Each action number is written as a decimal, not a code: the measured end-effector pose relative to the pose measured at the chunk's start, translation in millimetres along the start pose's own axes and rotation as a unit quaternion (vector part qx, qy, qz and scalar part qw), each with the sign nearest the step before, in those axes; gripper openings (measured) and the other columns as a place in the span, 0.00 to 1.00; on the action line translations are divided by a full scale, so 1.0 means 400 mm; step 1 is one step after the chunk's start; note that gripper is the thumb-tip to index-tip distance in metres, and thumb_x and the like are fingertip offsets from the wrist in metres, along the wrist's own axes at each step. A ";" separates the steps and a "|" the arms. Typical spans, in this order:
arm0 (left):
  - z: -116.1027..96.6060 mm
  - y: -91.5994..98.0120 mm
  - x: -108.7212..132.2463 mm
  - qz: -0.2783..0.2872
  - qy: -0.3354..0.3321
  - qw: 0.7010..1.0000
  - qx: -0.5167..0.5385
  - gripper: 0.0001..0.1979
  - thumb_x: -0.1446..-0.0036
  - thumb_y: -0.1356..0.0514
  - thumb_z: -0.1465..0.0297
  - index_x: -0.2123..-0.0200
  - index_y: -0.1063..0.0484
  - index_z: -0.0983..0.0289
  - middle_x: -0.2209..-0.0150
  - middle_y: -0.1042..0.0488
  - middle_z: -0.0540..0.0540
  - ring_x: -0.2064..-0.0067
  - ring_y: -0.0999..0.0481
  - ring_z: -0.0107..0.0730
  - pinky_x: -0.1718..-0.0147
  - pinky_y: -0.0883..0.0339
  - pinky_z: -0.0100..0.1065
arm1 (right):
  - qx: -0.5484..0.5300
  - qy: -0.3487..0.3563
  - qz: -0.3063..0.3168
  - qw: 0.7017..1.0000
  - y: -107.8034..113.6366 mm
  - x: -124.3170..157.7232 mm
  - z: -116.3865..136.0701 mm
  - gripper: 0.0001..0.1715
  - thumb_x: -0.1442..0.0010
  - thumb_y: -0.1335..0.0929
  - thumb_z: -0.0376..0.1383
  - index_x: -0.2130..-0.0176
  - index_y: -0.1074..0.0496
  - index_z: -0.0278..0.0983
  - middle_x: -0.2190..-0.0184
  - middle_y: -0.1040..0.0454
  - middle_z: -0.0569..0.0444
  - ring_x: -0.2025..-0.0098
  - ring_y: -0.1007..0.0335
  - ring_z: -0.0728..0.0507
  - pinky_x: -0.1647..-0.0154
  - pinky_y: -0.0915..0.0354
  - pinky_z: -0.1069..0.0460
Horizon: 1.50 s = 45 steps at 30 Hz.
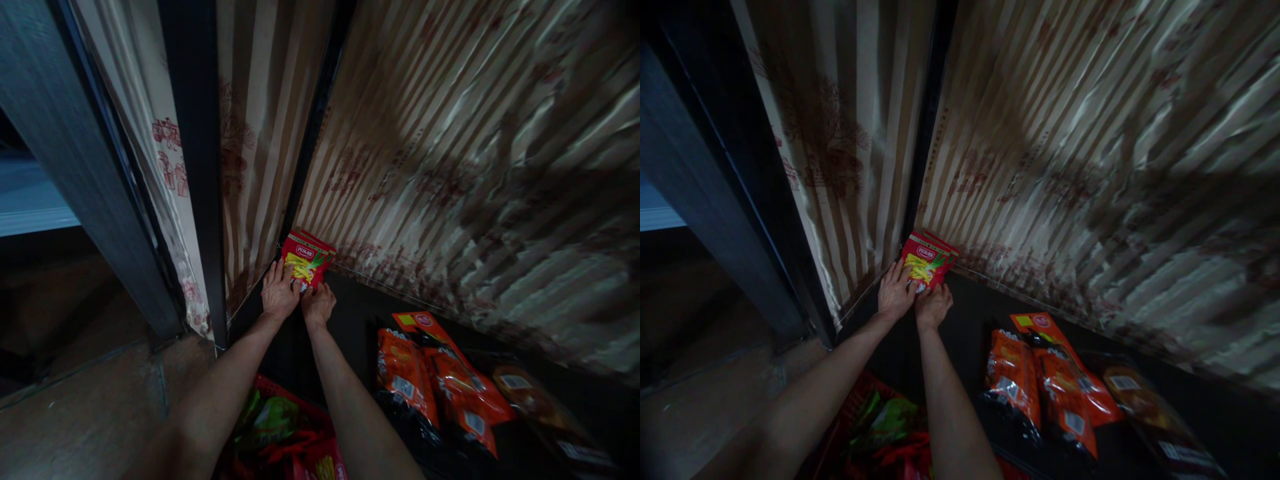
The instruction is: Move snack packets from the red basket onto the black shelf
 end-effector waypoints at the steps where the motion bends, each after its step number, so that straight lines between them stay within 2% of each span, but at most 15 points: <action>1: -0.001 0.001 0.000 -0.003 -0.001 1.000 -0.003 0.25 0.41 0.48 0.64 0.41 0.36 0.64 0.36 0.43 0.60 0.35 0.47 0.46 0.41 0.45 0.47 | -0.002 0.002 -0.003 1.000 -0.002 -0.001 -0.002 0.19 0.44 0.41 0.32 0.57 0.27 0.30 0.50 0.30 0.35 0.44 0.38 0.36 0.44 0.47 0.43; 9: -0.016 0.012 0.004 -0.020 -0.035 0.999 -0.011 0.25 0.41 0.48 0.63 0.41 0.37 0.64 0.35 0.45 0.60 0.33 0.52 0.45 0.38 0.51 0.48 | -0.025 0.031 -0.007 0.999 -0.002 -0.012 -0.015 0.21 0.45 0.41 0.34 0.54 0.30 0.32 0.56 0.25 0.39 0.50 0.33 0.37 0.46 0.44 0.43; 12: -0.018 0.010 0.004 -0.008 -0.039 0.999 -0.010 0.26 0.41 0.48 0.63 0.40 0.38 0.65 0.35 0.46 0.61 0.33 0.52 0.44 0.37 0.53 0.47 | -0.034 0.039 -0.015 0.999 0.008 -0.007 -0.016 0.28 0.45 0.41 0.36 0.46 0.36 0.28 0.49 0.29 0.36 0.46 0.35 0.37 0.44 0.44 0.42; 15: -0.021 0.004 0.003 0.013 -0.045 0.999 -0.008 0.27 0.41 0.47 0.62 0.39 0.39 0.64 0.35 0.45 0.61 0.33 0.52 0.43 0.36 0.55 0.48 | -0.032 0.080 -0.005 0.996 0.009 0.000 -0.001 0.32 0.43 0.42 0.37 0.42 0.41 0.27 0.43 0.35 0.36 0.38 0.45 0.37 0.40 0.49 0.40; 18: -0.018 -0.001 0.002 0.029 -0.037 0.999 -0.009 0.28 0.41 0.48 0.62 0.38 0.41 0.63 0.35 0.45 0.61 0.33 0.51 0.43 0.36 0.56 0.48 | -0.027 0.110 0.018 0.993 -0.003 0.002 0.012 0.29 0.41 0.43 0.37 0.42 0.38 0.31 0.41 0.37 0.39 0.35 0.50 0.39 0.38 0.51 0.39; 25: -0.013 -0.007 0.001 0.030 -0.024 0.999 -0.006 0.28 0.40 0.49 0.61 0.38 0.41 0.62 0.35 0.45 0.61 0.33 0.51 0.42 0.36 0.57 0.48 | -0.020 0.124 0.039 0.991 -0.015 0.000 0.019 0.29 0.38 0.46 0.38 0.44 0.36 0.27 0.41 0.37 0.37 0.35 0.49 0.41 0.37 0.52 0.42; 32: -0.014 0.000 0.003 0.019 -0.025 0.999 -0.007 0.28 0.42 0.47 0.61 0.39 0.40 0.64 0.36 0.43 0.63 0.34 0.48 0.44 0.36 0.57 0.50 | -0.020 0.125 0.058 0.990 -0.005 0.003 0.023 0.29 0.38 0.46 0.38 0.43 0.36 0.31 0.43 0.33 0.43 0.35 0.50 0.42 0.36 0.54 0.41; 38: -0.020 0.011 0.006 -0.012 -0.044 0.999 -0.012 0.27 0.41 0.48 0.64 0.41 0.38 0.68 0.37 0.41 0.64 0.34 0.48 0.44 0.36 0.57 0.47 | -0.038 0.108 0.059 0.992 0.048 0.023 0.027 0.30 0.37 0.48 0.41 0.42 0.37 0.30 0.41 0.36 0.42 0.34 0.52 0.40 0.37 0.52 0.41; 42: -0.019 0.025 0.010 -0.036 -0.047 0.998 0.004 0.23 0.41 0.50 0.68 0.44 0.34 0.68 0.39 0.37 0.63 0.35 0.46 0.42 0.36 0.55 0.47 | -0.064 0.050 0.066 0.994 0.100 0.063 0.022 0.29 0.37 0.46 0.40 0.46 0.33 0.26 0.43 0.34 0.36 0.38 0.44 0.38 0.39 0.46 0.43; 45: -0.024 0.042 0.029 -0.024 -0.049 0.998 0.025 0.21 0.42 0.52 0.74 0.48 0.30 0.67 0.41 0.34 0.61 0.36 0.42 0.40 0.37 0.51 0.45 | -0.084 0.036 0.065 0.994 0.147 0.111 0.025 0.26 0.40 0.44 0.36 0.49 0.30 0.27 0.47 0.30 0.36 0.42 0.37 0.39 0.41 0.43 0.44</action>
Point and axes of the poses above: each hand's wrist, its own x-axis away from the middle knuckle, its own y-axis out of the back of the hand, z = x × y, the point moved 7 cm from there along -x, towards the middle knuckle
